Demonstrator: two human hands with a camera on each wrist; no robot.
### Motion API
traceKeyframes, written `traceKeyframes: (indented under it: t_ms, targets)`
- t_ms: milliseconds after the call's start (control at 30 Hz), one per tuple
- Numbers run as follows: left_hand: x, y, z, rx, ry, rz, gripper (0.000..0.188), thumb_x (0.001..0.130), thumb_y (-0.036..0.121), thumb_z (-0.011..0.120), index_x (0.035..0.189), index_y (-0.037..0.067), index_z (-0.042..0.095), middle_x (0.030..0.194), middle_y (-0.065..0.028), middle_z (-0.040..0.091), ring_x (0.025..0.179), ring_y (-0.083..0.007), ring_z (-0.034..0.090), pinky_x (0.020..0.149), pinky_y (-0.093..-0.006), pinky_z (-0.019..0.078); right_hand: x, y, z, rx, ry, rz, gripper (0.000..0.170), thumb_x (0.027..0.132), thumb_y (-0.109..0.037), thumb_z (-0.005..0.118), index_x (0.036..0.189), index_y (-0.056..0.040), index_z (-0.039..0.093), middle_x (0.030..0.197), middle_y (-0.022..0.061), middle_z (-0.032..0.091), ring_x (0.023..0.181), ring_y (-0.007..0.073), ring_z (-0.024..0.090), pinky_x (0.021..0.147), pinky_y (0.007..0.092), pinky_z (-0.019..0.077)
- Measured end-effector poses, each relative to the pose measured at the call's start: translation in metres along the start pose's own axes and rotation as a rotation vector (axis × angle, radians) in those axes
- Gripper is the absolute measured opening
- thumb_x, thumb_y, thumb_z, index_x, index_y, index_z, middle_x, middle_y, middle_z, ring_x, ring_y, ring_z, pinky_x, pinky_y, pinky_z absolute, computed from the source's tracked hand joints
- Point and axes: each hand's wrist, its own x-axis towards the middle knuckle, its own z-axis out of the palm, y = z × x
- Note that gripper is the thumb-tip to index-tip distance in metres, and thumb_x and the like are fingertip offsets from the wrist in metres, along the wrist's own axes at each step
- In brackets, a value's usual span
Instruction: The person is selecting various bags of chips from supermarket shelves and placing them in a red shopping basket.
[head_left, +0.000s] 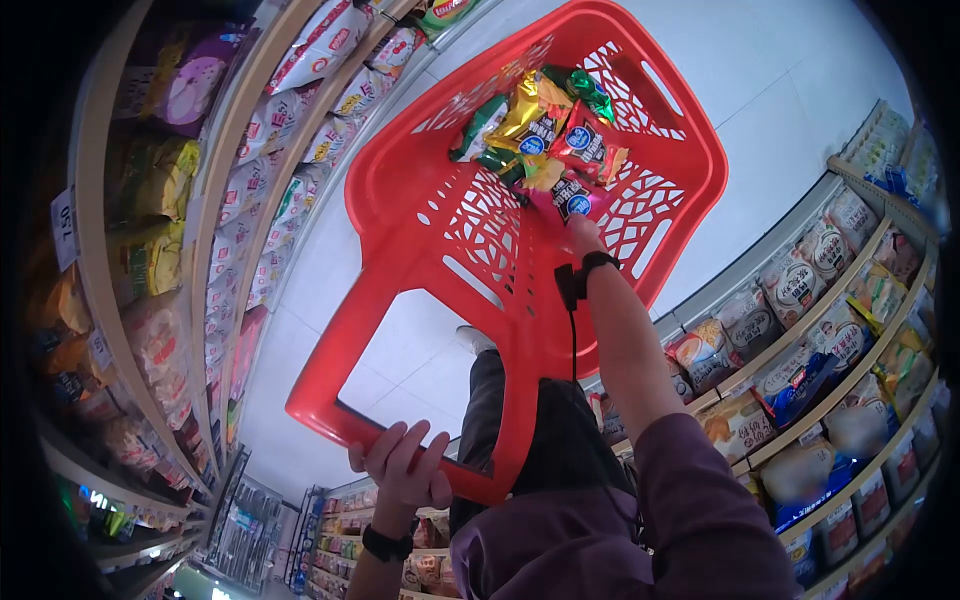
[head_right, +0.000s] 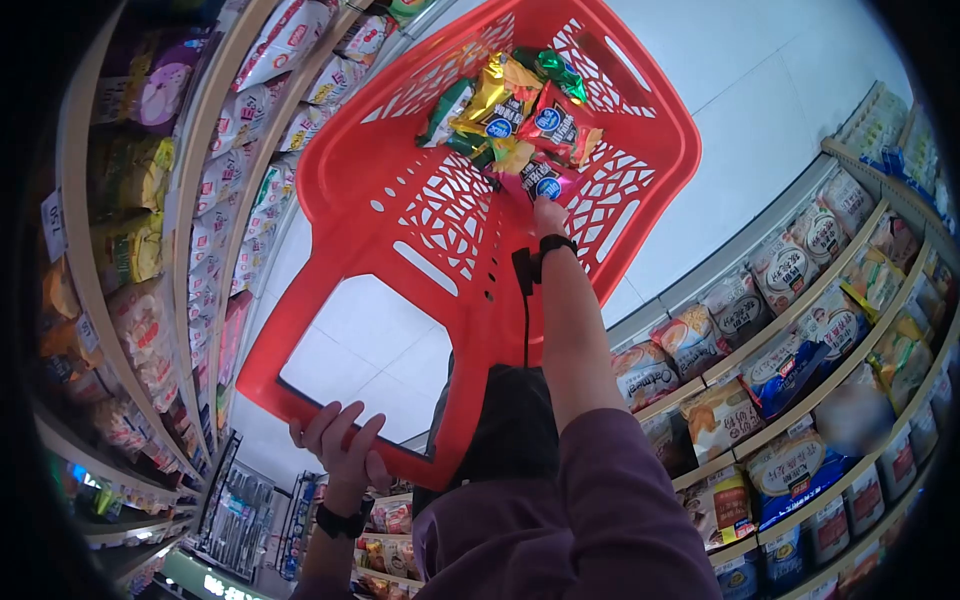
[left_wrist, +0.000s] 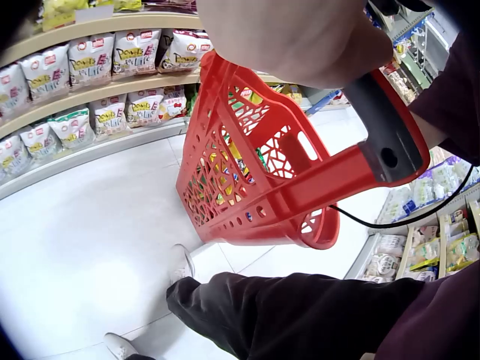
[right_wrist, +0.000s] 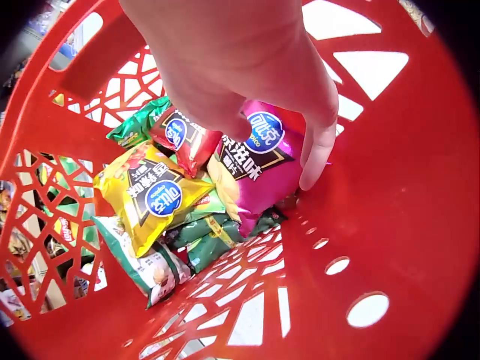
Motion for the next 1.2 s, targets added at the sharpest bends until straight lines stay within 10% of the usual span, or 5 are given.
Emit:
traceKeyframes:
  t_ms: [67,333,500,733,1200]
  targets:
    - [-0.002,0.002,-0.002,0.005,-0.013,-0.047,0.039,0.084,0.034,0.033,0.089,0.023,0.07,0.103,0.0007,0.063,0.109,-0.0164,0.05,0.114,-0.0485,0.0119,0.065,0.024,0.002,-0.568,-0.043,-0.266,0.076,0.068,-0.034,0.085,0.13,-0.0064,0.049,0.125,0.0115,0.061,0.114,0.0266,0.06,0.089,0.0465,0.0516]
    - [-0.005,-0.003,-0.001,0.055,0.057,0.023,0.043,0.091,0.042,0.027,0.081,0.032,0.068,0.092,0.0078,0.059,0.102,-0.0095,0.05,0.116,-0.0466,0.0141,0.031,-0.002,0.018,0.347,0.231,0.032,0.047,0.089,-0.032,0.051,0.117,0.0036,0.061,0.115,0.0206,0.065,0.101,0.0328,0.066,0.089,0.0452,0.0504]
    - [-0.005,-0.005,-0.002,0.054,0.025,0.078,0.039,0.095,0.043,0.023,0.083,0.029,0.057,0.097,0.0049,0.056,0.11,-0.0137,0.046,0.116,-0.0501,0.0121,0.024,0.01,0.014,-0.63,0.444,-0.423,0.051,0.097,-0.035,0.035,0.085,0.0033,0.067,0.081,0.0171,0.069,0.068,0.0283,0.069,0.056,0.0367,0.0553]
    - [-0.003,-0.003,-0.001,0.049,0.044,0.069,0.038,0.095,0.042,0.025,0.083,0.03,0.059,0.097,0.0051,0.056,0.109,-0.0127,0.047,0.116,-0.0488,0.0134,-0.039,-0.027,0.024,-0.253,0.361,-0.199,0.081,0.098,-0.055,0.018,0.097,0.0091,0.067,0.098,0.031,0.066,0.101,0.0437,0.063,0.091,0.0457,0.047]
    - [0.002,-0.015,0.009,-0.051,0.129,0.134,0.038,0.085,0.035,0.033,0.094,0.027,0.068,0.106,0.0063,0.064,0.099,-0.0102,0.054,0.104,-0.04,0.024,-0.068,-0.032,0.015,-1.068,0.332,-0.83,0.047,0.095,-0.035,0.042,0.083,0.0002,0.07,0.087,0.0254,0.068,0.085,0.0409,0.067,0.077,0.0483,0.0548]
